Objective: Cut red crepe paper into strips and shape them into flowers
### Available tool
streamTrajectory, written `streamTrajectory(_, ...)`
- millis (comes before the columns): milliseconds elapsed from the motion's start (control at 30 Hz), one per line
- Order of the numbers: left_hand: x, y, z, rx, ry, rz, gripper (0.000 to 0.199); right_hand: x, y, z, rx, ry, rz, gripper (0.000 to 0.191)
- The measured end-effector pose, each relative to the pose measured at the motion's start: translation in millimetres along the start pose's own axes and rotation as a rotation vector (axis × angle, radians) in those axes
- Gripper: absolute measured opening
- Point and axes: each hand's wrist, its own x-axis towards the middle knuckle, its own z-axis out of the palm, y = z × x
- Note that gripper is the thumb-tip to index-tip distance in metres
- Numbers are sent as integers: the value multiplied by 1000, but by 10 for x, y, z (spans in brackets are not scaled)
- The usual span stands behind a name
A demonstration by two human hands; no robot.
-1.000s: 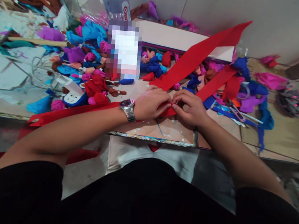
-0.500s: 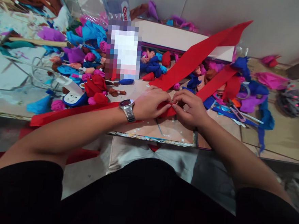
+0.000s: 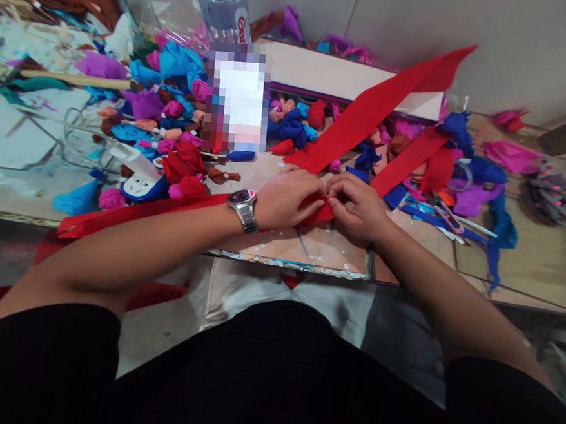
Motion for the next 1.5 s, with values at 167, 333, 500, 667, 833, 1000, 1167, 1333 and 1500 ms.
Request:
streamTrajectory(167,-8,-6,-1,20,-1,-27,29,-7,-13,-26,11,32,16,12)
streamTrajectory(333,-15,-10,-7,18,11,-13,28,-4,-13,-23,-5,53,-9,12)
streamTrajectory(500,-21,-13,-39,-9,19,-5,29,1,6,-33,31,77,-24,12)
streamTrajectory(667,-21,-16,-44,-35,23,-49,32,3,-1,-42,57,84,5,17)
streamTrajectory(833,-19,-11,-51,-63,41,-89,32,11,-22,-50,82,93,53,26)
streamTrajectory(1000,-21,-11,-68,-77,36,-109,32,12,-19,-44,103,76,72,26)
streamTrajectory(1167,-20,-12,-60,-99,41,-102,30,14,-38,-43,56,70,82,21)
streamTrajectory(1333,-16,-3,-65,-108,37,-133,31,6,-19,-47,43,42,74,23)
streamTrajectory(1500,-8,17,-89,-150,16,-190,31,-6,42,-30,-14,72,103,26)
